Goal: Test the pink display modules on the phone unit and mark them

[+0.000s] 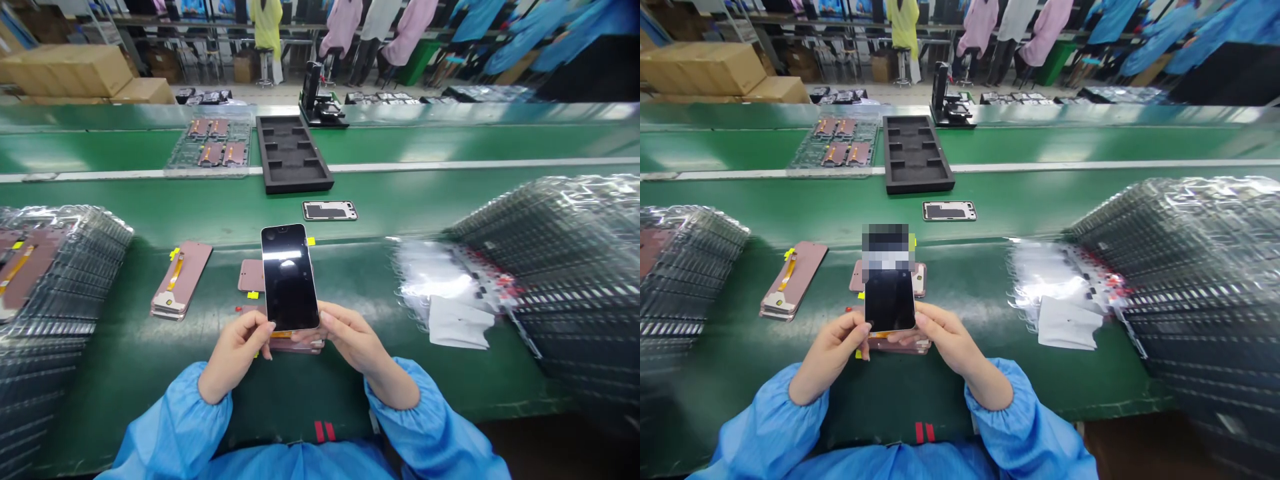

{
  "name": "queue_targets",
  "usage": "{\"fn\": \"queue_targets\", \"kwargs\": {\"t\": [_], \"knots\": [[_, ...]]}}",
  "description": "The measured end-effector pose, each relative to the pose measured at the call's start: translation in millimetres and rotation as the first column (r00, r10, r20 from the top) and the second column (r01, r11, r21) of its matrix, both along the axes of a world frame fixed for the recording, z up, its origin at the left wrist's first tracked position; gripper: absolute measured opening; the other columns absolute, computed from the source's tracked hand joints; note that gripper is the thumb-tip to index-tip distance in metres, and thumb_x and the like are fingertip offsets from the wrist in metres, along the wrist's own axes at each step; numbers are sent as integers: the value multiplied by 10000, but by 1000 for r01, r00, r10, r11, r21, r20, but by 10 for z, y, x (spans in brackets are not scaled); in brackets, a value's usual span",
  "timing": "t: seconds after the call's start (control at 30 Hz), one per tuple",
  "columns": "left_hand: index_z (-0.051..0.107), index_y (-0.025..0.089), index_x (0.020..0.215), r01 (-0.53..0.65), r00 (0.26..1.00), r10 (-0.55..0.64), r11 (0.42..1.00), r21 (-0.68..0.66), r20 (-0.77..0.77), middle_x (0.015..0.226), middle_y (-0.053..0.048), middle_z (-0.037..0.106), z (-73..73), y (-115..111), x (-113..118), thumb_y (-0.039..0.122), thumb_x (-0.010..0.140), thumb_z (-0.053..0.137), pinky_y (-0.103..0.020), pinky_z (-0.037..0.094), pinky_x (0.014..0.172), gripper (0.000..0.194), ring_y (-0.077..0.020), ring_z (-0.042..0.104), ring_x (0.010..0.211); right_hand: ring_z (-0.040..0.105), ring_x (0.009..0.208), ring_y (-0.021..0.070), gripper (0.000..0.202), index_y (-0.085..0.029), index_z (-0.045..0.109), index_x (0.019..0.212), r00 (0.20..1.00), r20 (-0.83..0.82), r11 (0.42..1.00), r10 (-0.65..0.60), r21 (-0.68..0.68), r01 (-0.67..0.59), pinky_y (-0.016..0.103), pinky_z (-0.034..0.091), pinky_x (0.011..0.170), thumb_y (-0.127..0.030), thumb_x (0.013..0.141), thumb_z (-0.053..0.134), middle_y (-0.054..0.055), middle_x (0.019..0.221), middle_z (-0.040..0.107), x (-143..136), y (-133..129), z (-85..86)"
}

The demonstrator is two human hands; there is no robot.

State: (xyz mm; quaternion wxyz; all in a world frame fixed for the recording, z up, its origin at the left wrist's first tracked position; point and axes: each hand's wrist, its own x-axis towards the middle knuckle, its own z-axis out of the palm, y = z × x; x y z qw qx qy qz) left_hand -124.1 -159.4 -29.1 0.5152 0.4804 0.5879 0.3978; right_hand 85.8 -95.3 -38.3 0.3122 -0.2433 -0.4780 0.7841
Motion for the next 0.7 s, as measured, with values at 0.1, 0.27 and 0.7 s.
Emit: {"fn": "queue_targets", "kwargs": {"t": [0.1,0.27,0.7], "knots": [[523,196,715,-11,1000,11,1000,-2,-28,544,35,615,-12,-20,7,419,900,525,-257,413,654,290,-125,561,575,728,845,248,413,-207,672,1204,999,-32,999,3,-47,-5,377,588,758,-497,921,593,72,881,756,-5,4,10],[591,183,784,-33,999,34,999,-17,10,634,16,642,9,-13,8,430,902,518,-263,452,645,283,-138,621,601,731,852,223,401,-213,611,1276,999,38,998,6,62,-8,370,586,796,-433,941,595,64,889,761,-8,-5,-27],[540,190,692,-82,996,82,997,2,16,542,24,615,10,-53,139,393,843,609,-253,434,598,262,-136,593,554,734,741,209,365,-200,643,1210,983,135,974,-123,206,94,364,584,769,-442,947,566,72,922,755,-66,-56,21]]}}
